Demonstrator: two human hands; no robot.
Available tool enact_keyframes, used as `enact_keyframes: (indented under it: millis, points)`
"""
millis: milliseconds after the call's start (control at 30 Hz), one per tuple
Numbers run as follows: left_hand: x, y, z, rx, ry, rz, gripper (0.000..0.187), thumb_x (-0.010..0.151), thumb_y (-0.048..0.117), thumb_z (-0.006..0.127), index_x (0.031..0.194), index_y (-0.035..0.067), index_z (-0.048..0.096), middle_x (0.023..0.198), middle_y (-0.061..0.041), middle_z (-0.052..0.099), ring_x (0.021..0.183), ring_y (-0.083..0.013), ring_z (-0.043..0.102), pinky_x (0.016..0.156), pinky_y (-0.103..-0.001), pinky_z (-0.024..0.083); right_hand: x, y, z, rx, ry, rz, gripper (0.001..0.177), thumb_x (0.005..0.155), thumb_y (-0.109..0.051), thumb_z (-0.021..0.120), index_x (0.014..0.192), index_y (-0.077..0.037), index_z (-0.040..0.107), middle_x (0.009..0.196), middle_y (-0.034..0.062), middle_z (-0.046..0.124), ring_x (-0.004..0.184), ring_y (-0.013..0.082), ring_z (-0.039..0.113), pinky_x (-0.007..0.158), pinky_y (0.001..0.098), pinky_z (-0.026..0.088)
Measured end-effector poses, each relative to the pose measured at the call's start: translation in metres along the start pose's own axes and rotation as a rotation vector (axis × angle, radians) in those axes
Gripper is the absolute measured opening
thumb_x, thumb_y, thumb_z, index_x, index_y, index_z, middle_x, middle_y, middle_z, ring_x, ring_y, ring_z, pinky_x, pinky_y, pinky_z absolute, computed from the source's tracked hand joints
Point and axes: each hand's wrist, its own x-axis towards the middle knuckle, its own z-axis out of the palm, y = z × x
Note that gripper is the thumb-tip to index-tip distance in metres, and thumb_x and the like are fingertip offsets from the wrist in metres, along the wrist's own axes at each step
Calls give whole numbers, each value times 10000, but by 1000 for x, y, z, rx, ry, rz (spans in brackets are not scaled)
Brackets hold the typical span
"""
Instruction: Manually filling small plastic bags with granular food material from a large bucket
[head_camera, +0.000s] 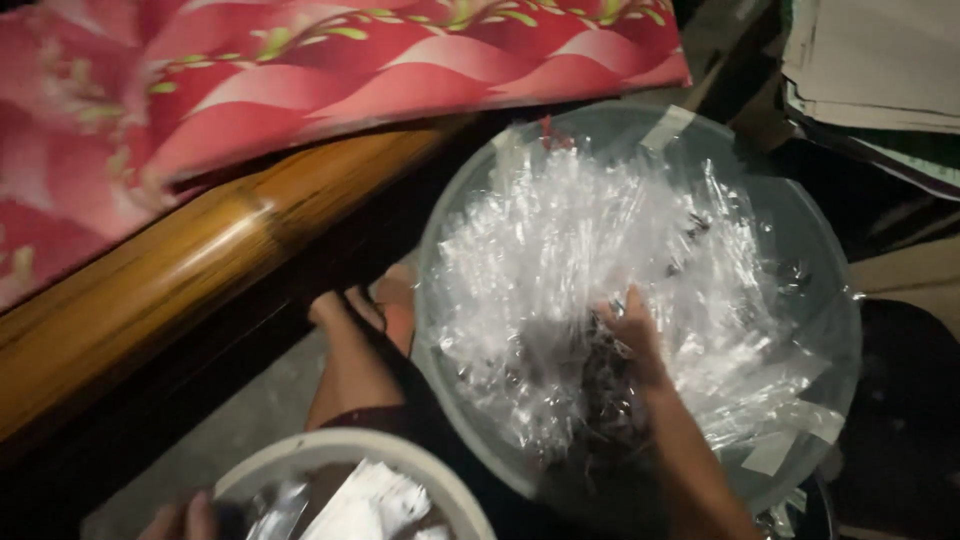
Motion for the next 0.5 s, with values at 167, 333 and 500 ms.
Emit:
enact_keyframes:
  millis: [167, 333, 500]
  points:
    - [-15, 114, -82, 186, 98, 81, 367, 990, 613, 614, 1247, 384, 741, 1176, 49, 744, 1161, -240, 721, 1078, -387, 547, 104, -5, -83, 405, -1101, 951, 885, 733, -895, 568, 1340, -251, 543, 1136, 275, 668, 999, 448, 720, 785, 524, 566]
    - [-50, 211, -177, -132, 179, 198, 334, 912, 251, 776, 1228, 148, 741, 1070, -153, 700, 1073, -413, 689, 992, -512, 530, 193, 15, -159, 437, -1205, 924, 1071, 692, -935, 614, 1534, -282, 502, 1346, 320, 575, 1106, 498, 696, 852, 570, 565]
    - [-97, 238, -236, -507, 93, 269, 240, 850, 9, 699, 1087, 34, 725, 962, -110, 721, 755, -220, 685, 688, -318, 551, 252, -18, -268, 798, -674, 993, 602, 908, -411, 740, 1358, -31, 619, 1153, 257, 582, 978, 354, 625, 769, 439, 538]
